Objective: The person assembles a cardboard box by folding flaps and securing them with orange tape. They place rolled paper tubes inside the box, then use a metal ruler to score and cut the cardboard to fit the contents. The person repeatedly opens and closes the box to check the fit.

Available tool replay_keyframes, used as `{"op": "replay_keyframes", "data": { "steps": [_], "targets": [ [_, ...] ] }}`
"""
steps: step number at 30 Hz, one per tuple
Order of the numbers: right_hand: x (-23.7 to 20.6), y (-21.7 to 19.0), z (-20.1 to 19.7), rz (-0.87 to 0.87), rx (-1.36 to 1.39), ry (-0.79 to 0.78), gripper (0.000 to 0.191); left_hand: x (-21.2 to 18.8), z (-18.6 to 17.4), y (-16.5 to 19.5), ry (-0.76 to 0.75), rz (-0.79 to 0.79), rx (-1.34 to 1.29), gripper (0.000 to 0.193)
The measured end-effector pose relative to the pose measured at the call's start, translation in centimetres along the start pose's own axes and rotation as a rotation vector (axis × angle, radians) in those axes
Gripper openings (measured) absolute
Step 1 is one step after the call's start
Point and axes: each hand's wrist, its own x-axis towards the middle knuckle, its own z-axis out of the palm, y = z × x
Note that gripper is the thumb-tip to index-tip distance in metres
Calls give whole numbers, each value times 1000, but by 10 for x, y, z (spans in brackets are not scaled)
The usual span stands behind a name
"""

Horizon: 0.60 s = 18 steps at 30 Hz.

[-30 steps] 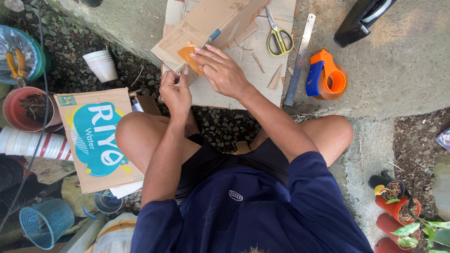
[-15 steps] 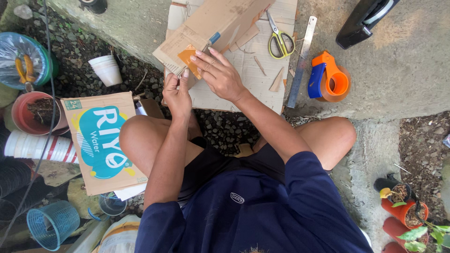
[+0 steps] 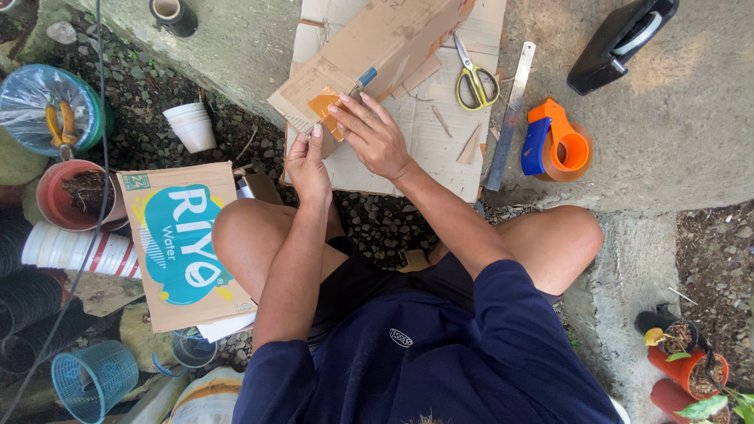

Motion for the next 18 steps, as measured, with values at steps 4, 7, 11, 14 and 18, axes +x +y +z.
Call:
{"op": "replay_keyframes", "data": {
  "steps": [4, 7, 11, 14, 18],
  "targets": [
    [-1, -2, 4, -17, -115, 146, 14, 1, 0, -1, -6, 4, -4, 26],
    [-3, -1, 6, -11, -172, 119, 18, 1, 1, -4, -44, 38, 40, 26],
    [-2, 2, 8, -10, -180, 87, 20, 2, 3, -7, -92, 93, 131, 29],
    [0, 5, 8, -14, -160, 69, 21, 4, 5, -7, -125, 111, 151, 29],
    [2, 6, 4, -27, -160, 74, 22, 3, 10, -8, -154, 148, 116, 28]
  ]
}}
